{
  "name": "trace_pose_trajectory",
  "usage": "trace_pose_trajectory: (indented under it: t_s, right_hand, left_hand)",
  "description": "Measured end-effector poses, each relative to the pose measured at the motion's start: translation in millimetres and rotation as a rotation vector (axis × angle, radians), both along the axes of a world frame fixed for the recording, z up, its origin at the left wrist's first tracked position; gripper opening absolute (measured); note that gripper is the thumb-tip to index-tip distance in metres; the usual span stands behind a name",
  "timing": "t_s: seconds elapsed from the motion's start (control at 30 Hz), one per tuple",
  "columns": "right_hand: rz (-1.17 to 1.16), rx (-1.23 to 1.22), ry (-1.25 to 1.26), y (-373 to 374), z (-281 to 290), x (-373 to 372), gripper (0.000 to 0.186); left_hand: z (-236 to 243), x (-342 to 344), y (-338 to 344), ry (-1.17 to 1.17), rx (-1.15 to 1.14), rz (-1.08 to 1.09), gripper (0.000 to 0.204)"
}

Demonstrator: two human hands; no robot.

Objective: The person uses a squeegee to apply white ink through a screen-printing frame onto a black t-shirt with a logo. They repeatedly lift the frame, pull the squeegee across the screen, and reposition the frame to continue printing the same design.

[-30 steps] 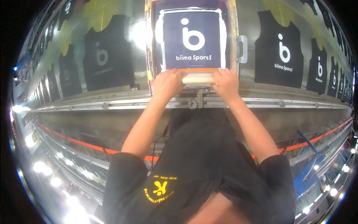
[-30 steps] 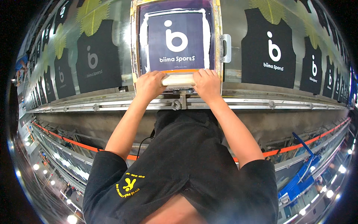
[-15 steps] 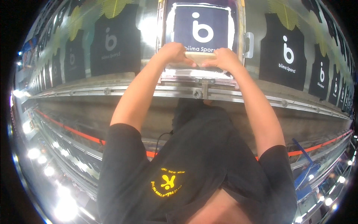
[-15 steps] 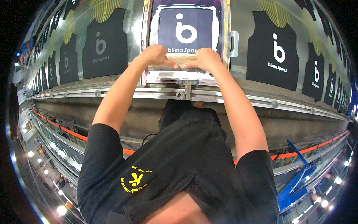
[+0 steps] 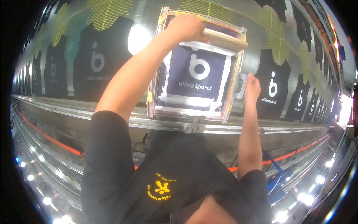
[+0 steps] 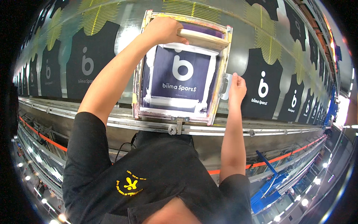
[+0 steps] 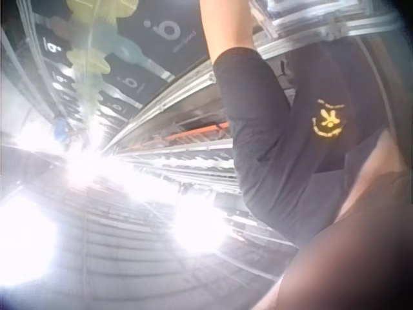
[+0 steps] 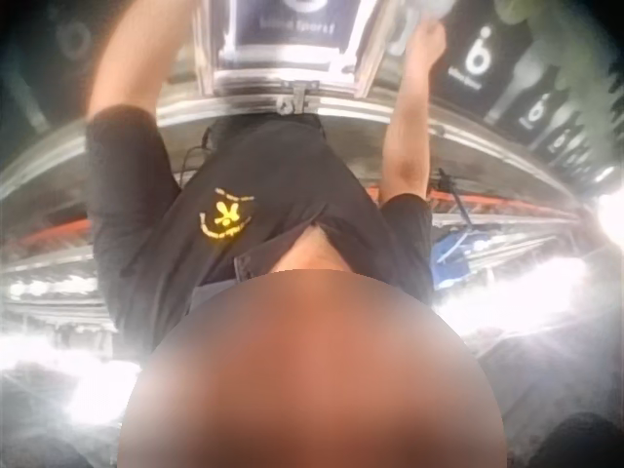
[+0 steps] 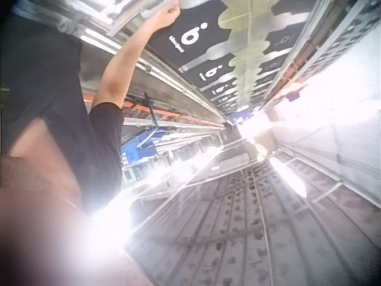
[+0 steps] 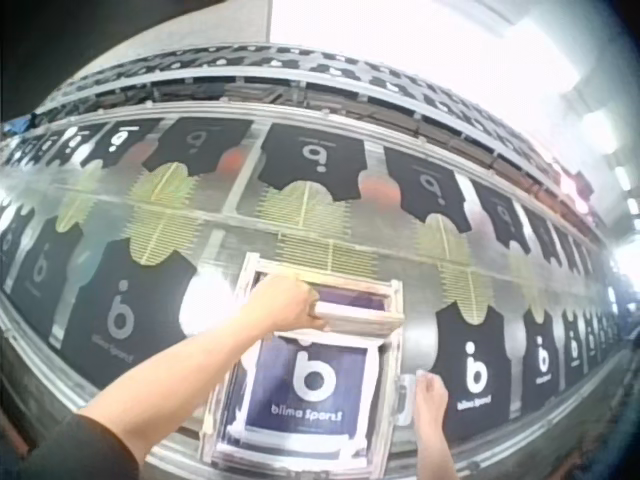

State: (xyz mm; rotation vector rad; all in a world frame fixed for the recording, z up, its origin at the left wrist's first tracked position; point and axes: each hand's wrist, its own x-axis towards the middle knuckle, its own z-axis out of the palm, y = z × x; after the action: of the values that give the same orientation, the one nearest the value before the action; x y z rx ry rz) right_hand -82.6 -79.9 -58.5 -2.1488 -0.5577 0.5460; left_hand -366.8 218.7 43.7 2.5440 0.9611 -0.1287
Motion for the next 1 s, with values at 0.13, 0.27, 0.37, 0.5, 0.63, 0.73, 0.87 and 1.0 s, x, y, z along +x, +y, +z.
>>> trace_pose_trajectory:
  t_s: [0.13, 0.27, 0.37, 0.5, 0.63, 0.73, 0.87, 1.0]
  right_hand:
    - [-0.036, -0.033, 0.262, 17.1, 6.4, -22.8, 0.035]
    - [-0.015, -0.051, 0.388, 20.4, 28.3, -20.3, 0.032]
    - [-0.006, 0.025, 0.361, 25.1, 44.2, -23.7, 0.033]
    - [0.017, 0.089, 0.363, 27.9, 68.6, -27.7, 0.034]
    - [0.032, 0.081, 0.366, 30.8, 84.2, -37.3, 0.042]
    - [0.055, 0.122, 0.331, 27.7, 73.3, -31.7, 0.04]
    - [0.065, 0.346, 0.067, 30.5, 64.8, -40.8, 0.028]
    - [0.053, 0.33, 0.156, 36.2, 71.6, -71.4, 0.028]
  left_hand:
    - [-37.6, 5.4, 24.4, 0.024, -0.025, -0.01, 0.041]
    - [-42.6, -1.6, 20.3, -0.056, -0.135, -0.037, 0.046]
    - [-36.6, -17.5, 2.3, -0.11, -0.146, -0.001, 0.043]
    - [-27.2, -51.1, -70.8, -0.191, -0.123, 0.019, 0.036]
    - [-61.1, -105.2, -205.4, -0.263, -0.008, -0.013, 0.052]
    - [-54.9, -136.9, -288.9, -0.419, 0.066, -0.039, 0.055]
    - [-56.9, -152.2, -306.6, -0.505, 0.086, -0.008, 0.052]
    - [-41.7, -189.0, -283.1, -0.459, 0.049, -0.048, 0.052]
